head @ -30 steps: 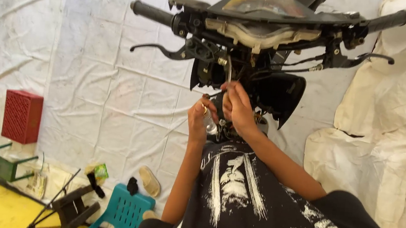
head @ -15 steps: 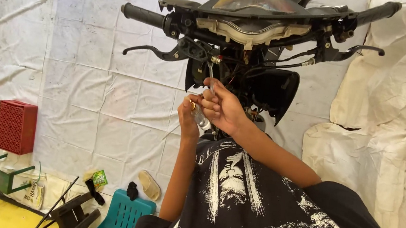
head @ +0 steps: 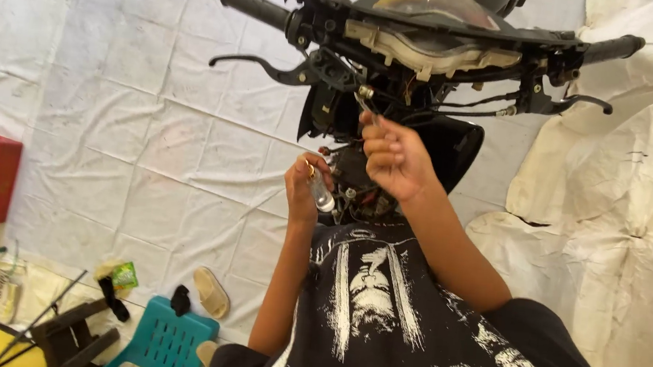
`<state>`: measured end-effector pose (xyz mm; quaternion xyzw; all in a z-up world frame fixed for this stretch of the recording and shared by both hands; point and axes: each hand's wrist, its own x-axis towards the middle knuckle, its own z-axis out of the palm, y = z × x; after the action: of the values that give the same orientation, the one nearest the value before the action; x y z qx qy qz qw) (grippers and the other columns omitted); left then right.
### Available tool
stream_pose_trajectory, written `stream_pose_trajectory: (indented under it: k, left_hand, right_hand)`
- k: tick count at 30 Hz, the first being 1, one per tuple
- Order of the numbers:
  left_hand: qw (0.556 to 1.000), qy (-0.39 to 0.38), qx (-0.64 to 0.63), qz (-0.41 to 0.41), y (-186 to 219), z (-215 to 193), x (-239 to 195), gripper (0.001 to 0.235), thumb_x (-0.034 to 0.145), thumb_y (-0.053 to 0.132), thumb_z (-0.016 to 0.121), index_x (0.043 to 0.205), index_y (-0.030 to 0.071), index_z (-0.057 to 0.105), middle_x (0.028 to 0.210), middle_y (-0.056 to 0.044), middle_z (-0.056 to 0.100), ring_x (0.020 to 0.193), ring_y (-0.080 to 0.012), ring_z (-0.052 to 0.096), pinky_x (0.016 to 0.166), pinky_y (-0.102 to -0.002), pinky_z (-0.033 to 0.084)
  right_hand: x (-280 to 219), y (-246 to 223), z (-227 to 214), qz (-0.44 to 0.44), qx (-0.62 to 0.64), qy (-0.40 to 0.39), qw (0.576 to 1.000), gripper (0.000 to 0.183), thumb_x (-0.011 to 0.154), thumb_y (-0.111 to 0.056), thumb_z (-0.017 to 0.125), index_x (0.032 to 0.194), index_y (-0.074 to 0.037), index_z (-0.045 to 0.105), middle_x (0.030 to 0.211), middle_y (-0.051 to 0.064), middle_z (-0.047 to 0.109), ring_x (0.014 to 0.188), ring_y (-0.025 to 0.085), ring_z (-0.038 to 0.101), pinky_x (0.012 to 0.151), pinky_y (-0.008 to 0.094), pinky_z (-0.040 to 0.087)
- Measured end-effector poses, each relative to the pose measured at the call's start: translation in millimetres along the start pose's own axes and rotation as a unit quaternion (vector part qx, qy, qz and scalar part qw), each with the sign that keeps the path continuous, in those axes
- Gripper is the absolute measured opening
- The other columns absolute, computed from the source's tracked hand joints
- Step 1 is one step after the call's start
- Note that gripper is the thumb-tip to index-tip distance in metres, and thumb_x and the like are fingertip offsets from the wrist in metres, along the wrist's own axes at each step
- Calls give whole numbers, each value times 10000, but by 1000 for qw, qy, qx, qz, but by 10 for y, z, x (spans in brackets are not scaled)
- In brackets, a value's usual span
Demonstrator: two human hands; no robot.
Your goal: The person works on the front handlebar assembly of a motorcycle, using a wrench to tighten bolts and a spray bottle to apply liquid to the components. They repeatedly adjust the wrench and spray the area while moving around the front of the bike.
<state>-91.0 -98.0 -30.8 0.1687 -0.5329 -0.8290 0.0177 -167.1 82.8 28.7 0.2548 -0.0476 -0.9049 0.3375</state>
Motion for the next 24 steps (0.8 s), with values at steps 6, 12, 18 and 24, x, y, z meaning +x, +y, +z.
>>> stream_pose_trajectory:
  k: [6, 12, 18, 24]
  left_hand:
    - [1000, 4, -3, -2, 5, 30, -18, 651, 974, 652, 457, 778, 54, 627, 517, -81, 556, 427, -158, 591, 430, -235, 444]
    - [1000, -17, 6, -3, 56, 63, -20, 646, 979, 645, 459, 779, 55, 629, 524, -83, 551, 439, -162, 589, 442, -235, 433]
    - [1000, -27, 7, -2, 4, 7, -7, 633, 980, 638, 460, 781, 60, 625, 529, -80, 557, 443, -160, 594, 447, -238, 446]
    - [999, -32, 6, -5, -60, -22, -7, 635, 990, 627, 440, 783, 57, 630, 524, -83, 552, 435, -162, 593, 449, -240, 445]
  right_hand:
    - [-258, 156, 153, 11, -4, 1, 1000, 228, 1091, -171, 411, 1270, -65, 506, 680, -118, 407, 516, -23, 497, 358, 89, 421]
    - [-24, -4, 73, 7, -17, -10, 1000, 211, 1075, -154, 442, 1238, -53, 529, 695, -102, 389, 540, -11, 508, 371, 72, 425]
    - [-63, -17, 74, -32, -67, 24, 997, 205, 1092, -173, 413, 1243, -60, 492, 669, -119, 343, 484, -26, 465, 330, 68, 404]
    - [-277, 767, 152, -244, -475, 153, 831, 229, 1102, -204, 410, 1203, -57, 554, 541, -22, 369, 384, 81, 451, 268, 163, 352]
